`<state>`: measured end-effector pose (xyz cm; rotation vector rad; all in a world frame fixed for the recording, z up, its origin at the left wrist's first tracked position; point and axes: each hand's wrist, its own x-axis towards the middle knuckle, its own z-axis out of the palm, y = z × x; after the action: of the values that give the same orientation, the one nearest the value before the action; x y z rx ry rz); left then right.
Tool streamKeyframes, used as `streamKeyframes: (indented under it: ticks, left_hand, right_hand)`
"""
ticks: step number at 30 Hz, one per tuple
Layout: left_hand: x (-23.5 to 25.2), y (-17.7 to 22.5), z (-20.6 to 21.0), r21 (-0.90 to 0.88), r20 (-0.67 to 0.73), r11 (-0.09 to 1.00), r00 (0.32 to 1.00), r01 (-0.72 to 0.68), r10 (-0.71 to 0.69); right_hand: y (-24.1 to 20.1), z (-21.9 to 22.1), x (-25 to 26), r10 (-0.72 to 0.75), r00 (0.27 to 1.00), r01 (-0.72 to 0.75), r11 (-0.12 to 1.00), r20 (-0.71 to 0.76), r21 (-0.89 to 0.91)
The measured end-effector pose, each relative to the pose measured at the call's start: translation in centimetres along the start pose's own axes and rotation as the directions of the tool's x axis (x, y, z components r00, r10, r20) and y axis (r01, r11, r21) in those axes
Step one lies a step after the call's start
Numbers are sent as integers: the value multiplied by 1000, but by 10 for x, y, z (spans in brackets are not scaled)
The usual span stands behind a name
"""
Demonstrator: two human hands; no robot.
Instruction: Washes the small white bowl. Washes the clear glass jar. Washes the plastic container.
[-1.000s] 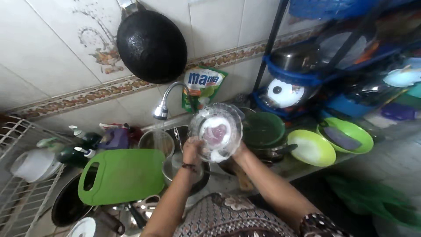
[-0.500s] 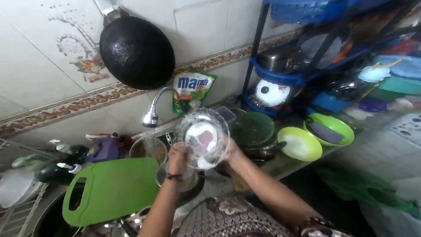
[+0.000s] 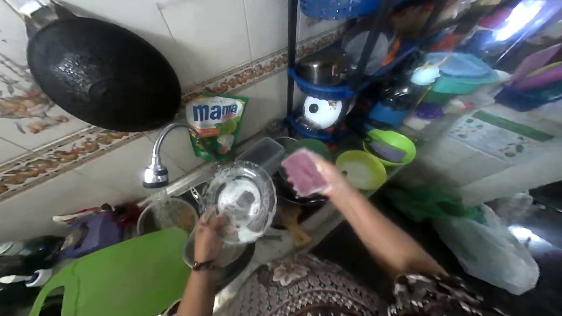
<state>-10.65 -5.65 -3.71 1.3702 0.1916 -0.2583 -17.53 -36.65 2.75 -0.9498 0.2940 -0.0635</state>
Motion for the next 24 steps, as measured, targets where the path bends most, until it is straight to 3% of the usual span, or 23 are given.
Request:
streamKeyframes:
  ticks: [2,4,6,10,13,18,24]
  left_hand:
    - [-6,-7,-5,-11,-5,999,999,48,-48]
    - [-13,-11,-10,-9,-22,997,997,71,-71]
    - [-19,-11,-17,2,-48,996,995,86,-86]
    - [-24,-7,-34,-25,-103,996,991,80,-82]
    - [-27,-1,-45,-55,-184,996,980,64,-73]
    - [-27,4,-66,-128,-293,992,954,21,-58]
    - [-29,13,-86,-122,-404,992,914,-24,-27]
  right_hand:
    - [-33,-22,-10,-155,977,131,978,-145,-162]
    - [-58,-51,-19,-312,893,146,883,-325,-446]
    - [-70,-83,-21,-372,812,-40,734,-451,-678]
    - [-53,-147,1,-382,727,-348,513,-571,-785]
    - [-35,-167,8,-360,742,-449,359,-565,-818]
    - [-25,-168,7,-319,826,-460,95,-465,-883]
    - [-57,-121,-9,-511,815,-284,56,-272,-957]
